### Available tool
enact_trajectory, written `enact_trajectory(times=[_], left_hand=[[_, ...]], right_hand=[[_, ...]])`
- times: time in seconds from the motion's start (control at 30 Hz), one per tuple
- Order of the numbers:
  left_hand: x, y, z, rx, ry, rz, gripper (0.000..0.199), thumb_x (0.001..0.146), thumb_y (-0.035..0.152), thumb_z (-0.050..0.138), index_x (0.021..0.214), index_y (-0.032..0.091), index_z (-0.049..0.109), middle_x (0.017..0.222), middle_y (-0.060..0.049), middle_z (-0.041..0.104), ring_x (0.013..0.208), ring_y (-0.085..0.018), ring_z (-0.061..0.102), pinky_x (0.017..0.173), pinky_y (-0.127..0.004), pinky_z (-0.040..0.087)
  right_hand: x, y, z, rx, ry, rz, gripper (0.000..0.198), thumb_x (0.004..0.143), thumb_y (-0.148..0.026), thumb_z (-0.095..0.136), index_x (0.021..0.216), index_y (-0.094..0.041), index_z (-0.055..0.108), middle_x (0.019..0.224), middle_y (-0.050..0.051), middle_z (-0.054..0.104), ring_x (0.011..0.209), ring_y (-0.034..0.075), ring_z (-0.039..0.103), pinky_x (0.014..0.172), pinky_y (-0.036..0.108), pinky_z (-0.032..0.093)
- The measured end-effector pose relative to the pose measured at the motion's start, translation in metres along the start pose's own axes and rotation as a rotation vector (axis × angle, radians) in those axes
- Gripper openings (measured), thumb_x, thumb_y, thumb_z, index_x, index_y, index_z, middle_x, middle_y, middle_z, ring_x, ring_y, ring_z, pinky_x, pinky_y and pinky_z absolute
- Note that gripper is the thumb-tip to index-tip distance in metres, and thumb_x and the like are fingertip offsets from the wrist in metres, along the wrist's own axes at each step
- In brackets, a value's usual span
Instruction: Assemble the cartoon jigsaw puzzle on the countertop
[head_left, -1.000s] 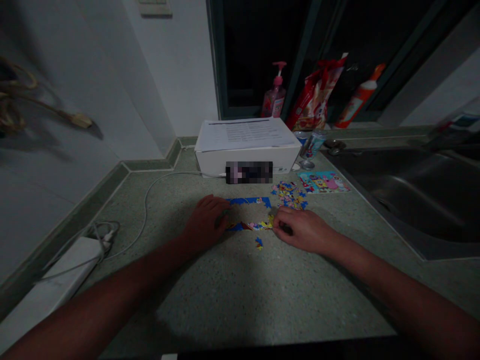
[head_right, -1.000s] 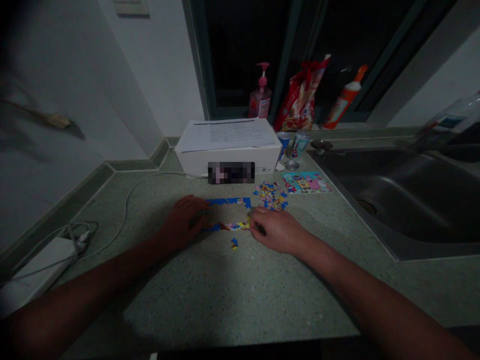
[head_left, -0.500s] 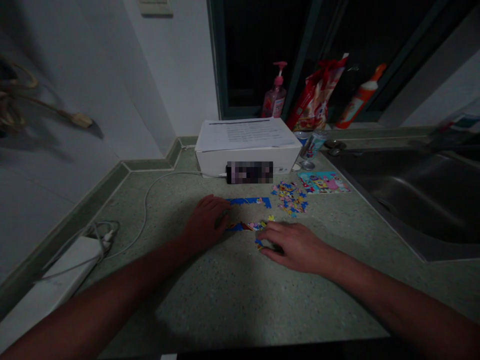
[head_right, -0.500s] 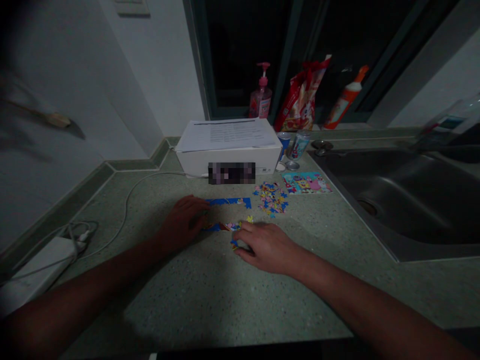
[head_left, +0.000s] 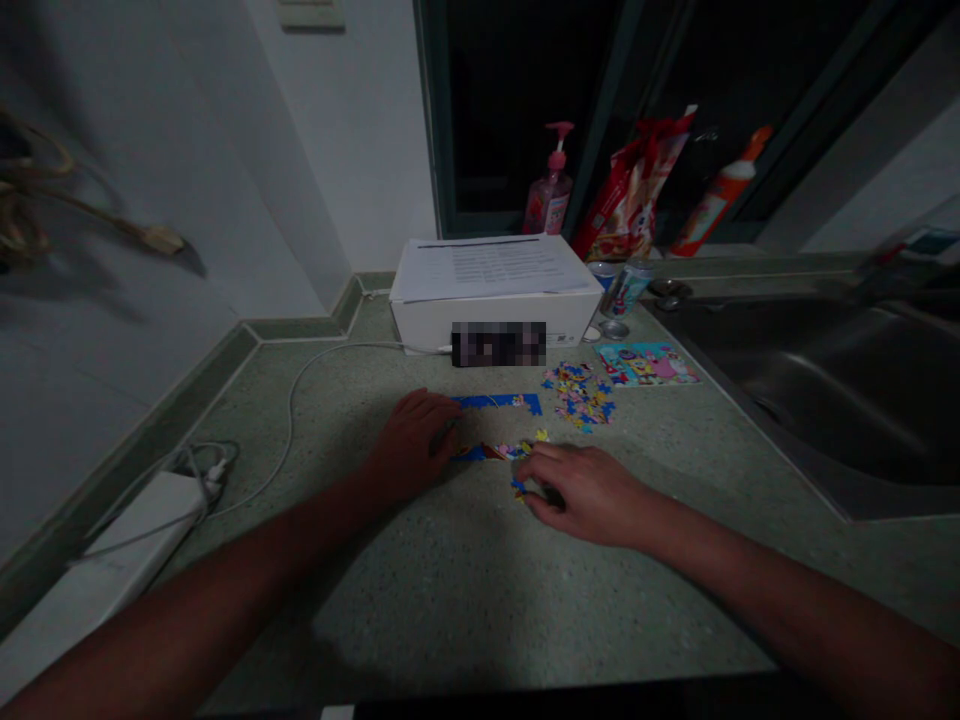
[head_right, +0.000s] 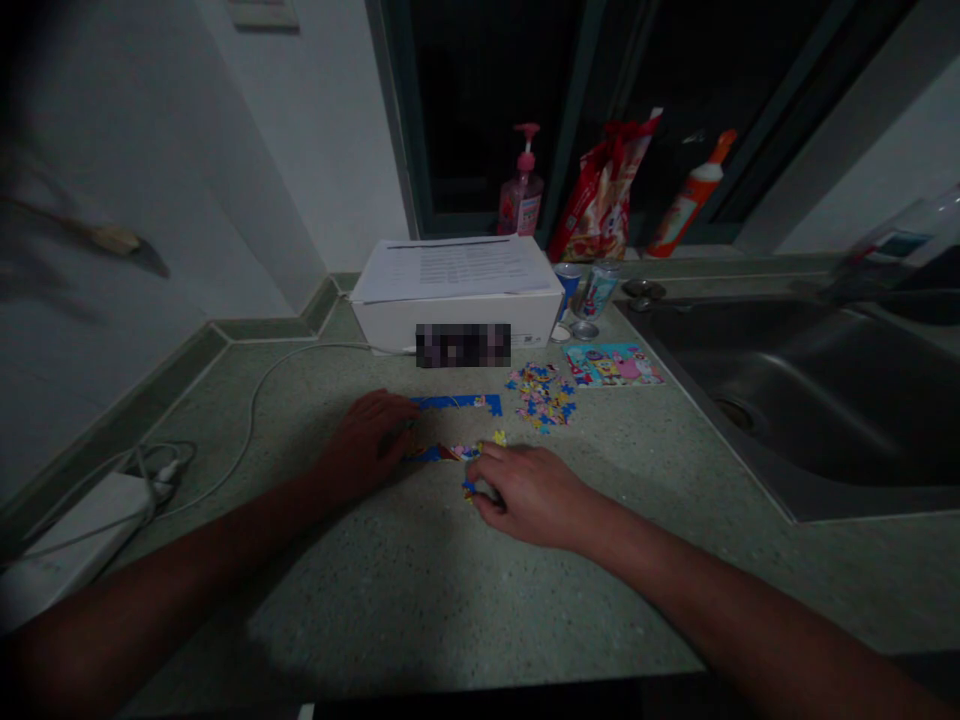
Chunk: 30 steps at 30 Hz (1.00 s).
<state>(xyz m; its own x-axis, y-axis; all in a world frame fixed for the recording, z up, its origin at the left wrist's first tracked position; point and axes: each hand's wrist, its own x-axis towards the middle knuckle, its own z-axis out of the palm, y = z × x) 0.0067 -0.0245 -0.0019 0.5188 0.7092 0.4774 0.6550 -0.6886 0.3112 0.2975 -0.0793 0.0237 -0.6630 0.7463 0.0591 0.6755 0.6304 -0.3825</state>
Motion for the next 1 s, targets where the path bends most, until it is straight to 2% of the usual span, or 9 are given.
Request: enact_trajectory(times=[0.27, 0.43, 0.6, 0.77, 1.0], left_hand=[[0.001, 0.003, -0.002, -0.008, -0.007, -0.008, 0.027, 0.095, 0.018, 0.055, 0.118, 0.022, 0.069, 0.118, -0.008, 0.076, 0.113, -0.026, 0.070, 0.116, -0.059, 0.049], [0.003, 0.008, -0.008, -0.017, -0.070, -0.076, 0.034, 0.096, 0.015, 0.056, 0.121, 0.033, 0.070, 0.123, -0.006, 0.076, 0.118, -0.026, 0.069, 0.120, -0.061, 0.047], [0.003, 0.009, -0.007, -0.006, -0.065, -0.089, 0.035, 0.095, 0.015, 0.056, 0.122, 0.034, 0.069, 0.124, -0.007, 0.075, 0.120, -0.028, 0.068, 0.120, -0.060, 0.048], [0.002, 0.003, -0.003, -0.013, -0.040, -0.189, 0.039, 0.094, 0.017, 0.055, 0.129, 0.027, 0.065, 0.129, -0.011, 0.072, 0.125, -0.031, 0.066, 0.118, -0.060, 0.050], [0.004, -0.001, 0.000, -0.027, -0.092, -0.322, 0.053, 0.089, 0.011, 0.053, 0.138, 0.029, 0.060, 0.140, -0.009, 0.069, 0.133, -0.033, 0.063, 0.119, -0.060, 0.049]], right_hand=[[0.002, -0.001, 0.001, -0.015, 0.009, 0.031, 0.016, 0.086, -0.021, 0.062, 0.101, -0.024, 0.069, 0.095, 0.005, 0.072, 0.082, 0.022, 0.070, 0.071, 0.037, 0.047], [0.003, 0.005, -0.001, -0.019, 0.028, 0.033, 0.016, 0.087, -0.024, 0.063, 0.101, -0.025, 0.068, 0.094, 0.005, 0.071, 0.079, 0.021, 0.069, 0.070, 0.036, 0.046], [0.002, 0.021, -0.012, -0.024, 0.106, 0.097, 0.014, 0.085, -0.025, 0.063, 0.099, -0.025, 0.067, 0.088, 0.003, 0.070, 0.076, 0.020, 0.067, 0.067, 0.033, 0.044], [0.003, 0.045, -0.023, -0.047, 0.172, 0.166, 0.016, 0.084, -0.023, 0.062, 0.099, -0.023, 0.067, 0.086, 0.003, 0.069, 0.075, 0.019, 0.065, 0.067, 0.033, 0.044], [0.006, 0.065, -0.020, -0.066, 0.214, 0.190, 0.017, 0.085, -0.027, 0.064, 0.101, -0.023, 0.068, 0.086, 0.004, 0.069, 0.074, 0.021, 0.065, 0.067, 0.034, 0.045]])
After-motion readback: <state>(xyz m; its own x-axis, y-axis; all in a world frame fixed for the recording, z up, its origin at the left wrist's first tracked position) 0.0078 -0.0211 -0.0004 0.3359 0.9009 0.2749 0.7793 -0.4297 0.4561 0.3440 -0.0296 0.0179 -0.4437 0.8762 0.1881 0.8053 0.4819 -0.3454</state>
